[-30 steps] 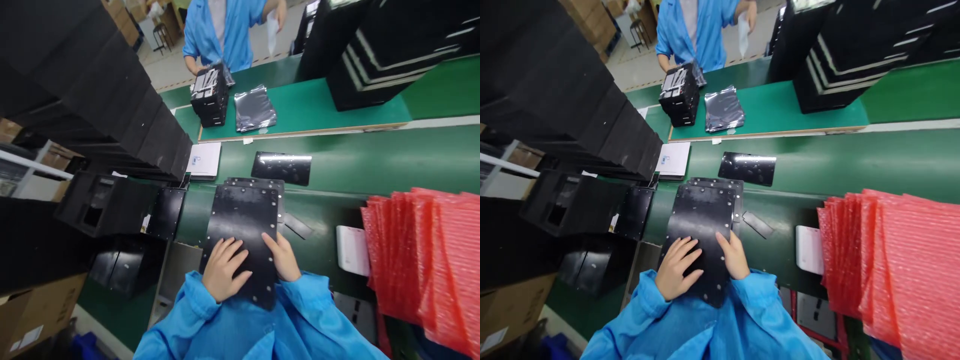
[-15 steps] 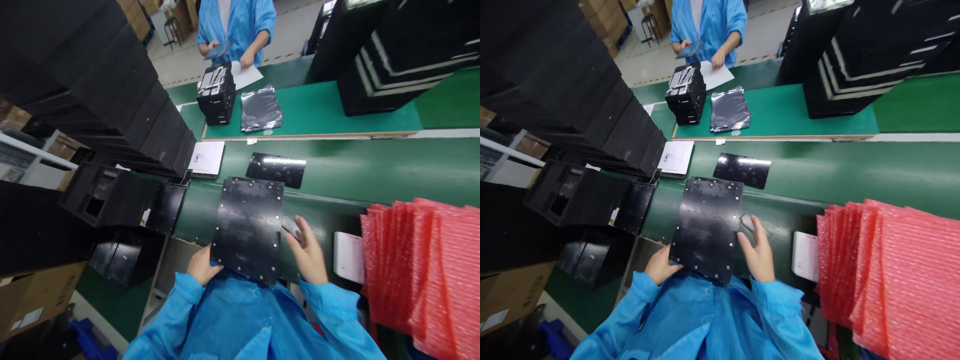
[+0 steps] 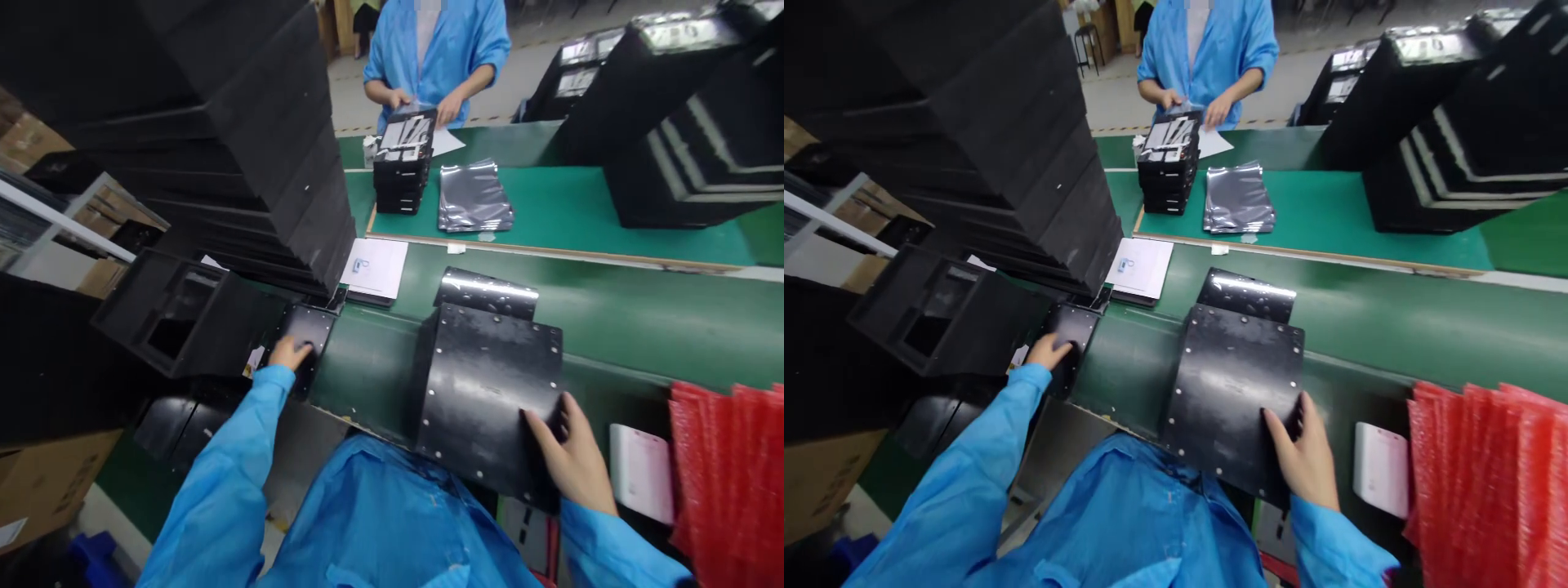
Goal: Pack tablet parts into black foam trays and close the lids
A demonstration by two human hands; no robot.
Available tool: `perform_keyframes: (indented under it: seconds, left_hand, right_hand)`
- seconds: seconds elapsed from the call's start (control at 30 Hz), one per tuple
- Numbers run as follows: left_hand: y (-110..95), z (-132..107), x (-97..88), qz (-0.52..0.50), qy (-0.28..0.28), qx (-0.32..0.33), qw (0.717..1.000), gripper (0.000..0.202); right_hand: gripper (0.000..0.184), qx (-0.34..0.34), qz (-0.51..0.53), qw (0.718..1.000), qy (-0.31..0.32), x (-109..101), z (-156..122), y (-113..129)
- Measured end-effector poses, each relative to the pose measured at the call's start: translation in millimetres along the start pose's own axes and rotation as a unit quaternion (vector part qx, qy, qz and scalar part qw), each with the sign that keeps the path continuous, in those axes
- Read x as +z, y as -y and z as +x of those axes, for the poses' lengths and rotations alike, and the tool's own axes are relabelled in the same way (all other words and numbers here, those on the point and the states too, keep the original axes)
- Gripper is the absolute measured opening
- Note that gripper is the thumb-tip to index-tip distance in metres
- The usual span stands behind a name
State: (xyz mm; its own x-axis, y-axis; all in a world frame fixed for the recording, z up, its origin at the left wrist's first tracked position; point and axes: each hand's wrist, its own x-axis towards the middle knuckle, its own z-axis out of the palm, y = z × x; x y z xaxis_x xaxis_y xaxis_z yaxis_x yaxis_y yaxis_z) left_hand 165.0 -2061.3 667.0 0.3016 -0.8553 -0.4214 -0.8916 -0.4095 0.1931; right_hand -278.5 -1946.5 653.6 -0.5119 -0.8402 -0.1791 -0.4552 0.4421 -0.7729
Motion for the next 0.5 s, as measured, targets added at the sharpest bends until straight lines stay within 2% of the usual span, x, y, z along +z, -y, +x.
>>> perform_keyframes:
  seconds: [0.07, 0.1, 0.17, 0.23, 0.33, 0.43, 0.5]
  left_hand:
    - [42.6, 45.1, -10.9, 0.000, -0.038, -0.094, 0.995, 0.066]
    - [59.6, 60.3, -10.5, -0.006, -0.041, -0.112, 0.993, 0.070]
    - [83.6, 75.0, -1.1, -0.037, -0.038, -0.124, 0.991, 0.069]
    - [96.3, 72.6, 13.9, -0.070, -0.033, -0.120, 0.990, 0.062]
    - [102.3, 54.4, 36.5, -0.189, 0.005, -0.145, 0.971, 0.051]
    - [97.8, 37.0, 54.4, -0.294, 0.057, -0.165, 0.940, 0.036]
    - [89.0, 27.9, 61.9, -0.292, 0.079, -0.165, 0.939, 0.035]
  right_hand:
    - [0.104, 0.036, -0.027, 0.999, -0.011, 2.4, -8.2, 9.8]
    - [0.101, 0.045, -0.038, 0.998, -0.016, 3.7, -12.1, 14.8]
    - [0.088, 0.061, -0.047, 0.997, -0.019, 6.0, -17.9, 24.3]
    - [0.071, 0.087, -0.039, 0.995, -0.016, 7.6, -20.2, 32.9]
    - [0.052, 0.119, -0.023, 0.993, -0.014, 9.3, -19.5, 44.2]
    - [0.048, 0.132, -0.023, 0.991, -0.026, 11.3, -18.0, 52.3]
    - [0.050, 0.147, -0.026, 0.988, -0.038, 12.5, -17.6, 53.9]
